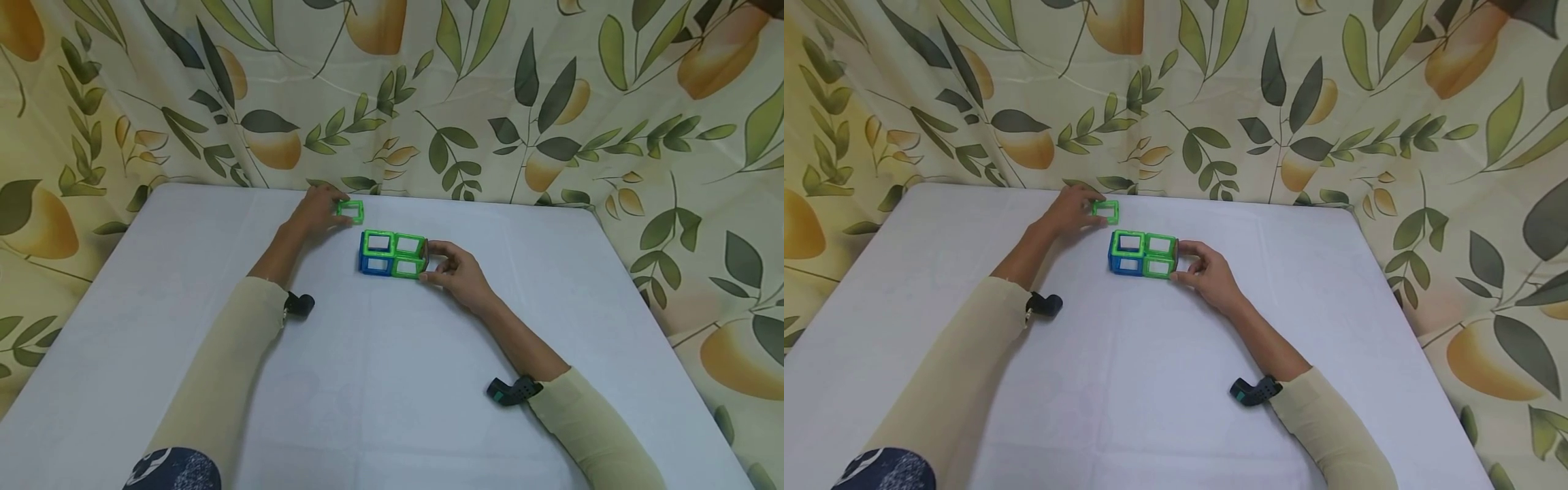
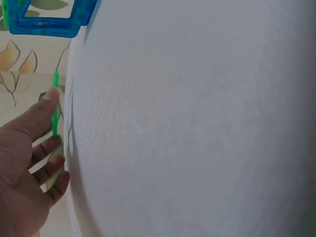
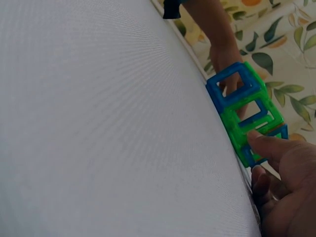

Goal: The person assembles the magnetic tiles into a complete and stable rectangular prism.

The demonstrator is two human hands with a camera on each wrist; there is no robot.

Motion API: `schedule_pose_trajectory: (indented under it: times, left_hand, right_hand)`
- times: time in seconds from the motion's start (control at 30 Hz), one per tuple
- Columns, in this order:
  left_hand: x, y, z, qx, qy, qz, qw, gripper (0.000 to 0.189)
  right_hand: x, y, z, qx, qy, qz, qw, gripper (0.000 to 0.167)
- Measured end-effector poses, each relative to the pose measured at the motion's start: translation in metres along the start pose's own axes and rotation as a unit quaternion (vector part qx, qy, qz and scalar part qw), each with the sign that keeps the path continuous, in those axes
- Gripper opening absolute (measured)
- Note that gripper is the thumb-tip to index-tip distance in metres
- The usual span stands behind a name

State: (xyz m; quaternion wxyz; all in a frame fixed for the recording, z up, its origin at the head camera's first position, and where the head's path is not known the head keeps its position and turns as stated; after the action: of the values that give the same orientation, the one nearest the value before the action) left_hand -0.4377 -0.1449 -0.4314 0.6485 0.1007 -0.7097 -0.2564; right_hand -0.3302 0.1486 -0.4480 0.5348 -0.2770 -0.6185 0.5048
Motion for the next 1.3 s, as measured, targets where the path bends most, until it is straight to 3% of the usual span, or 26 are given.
schedule_pose_trajectory:
  times: [0.33, 0.67, 1.3]
  left_hand:
    - [0.005, 0.001, -0.001, -0.018, 0.013, -0.051, 0.9984, 0.056]
    - [0.01, 0.02, -0.01, -0.053, 0.02, -0.107, 0.9926, 0.056]
    - [0.015, 0.053, -0.022, -0.087, 0.016, -0.096, 0.9914, 0.054]
  right_hand:
    - [0.0, -0.001, 0.001, 0.005, -0.003, -0.002, 1.0, 0.063]
    - [-0.001, 0.0, 0.0, 0.003, -0.003, -0.009, 0.9999, 0.063]
    - [0.001, 0.001, 0.0, -0.003, -0.001, -0.01, 0.9999, 0.063]
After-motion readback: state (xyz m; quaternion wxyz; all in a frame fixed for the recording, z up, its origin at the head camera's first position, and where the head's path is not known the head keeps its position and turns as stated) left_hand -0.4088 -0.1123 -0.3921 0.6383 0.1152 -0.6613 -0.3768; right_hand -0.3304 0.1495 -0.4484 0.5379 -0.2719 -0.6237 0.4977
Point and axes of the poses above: each hand's wrist, its own z-axis towards the middle knuckle, its own x-axis out of the back of the hand, y = z × x, the point moved 7 cm from there along z, towards the middle knuckle, and after that the axes turned 3 degrees about x, right-handed, at the moved point
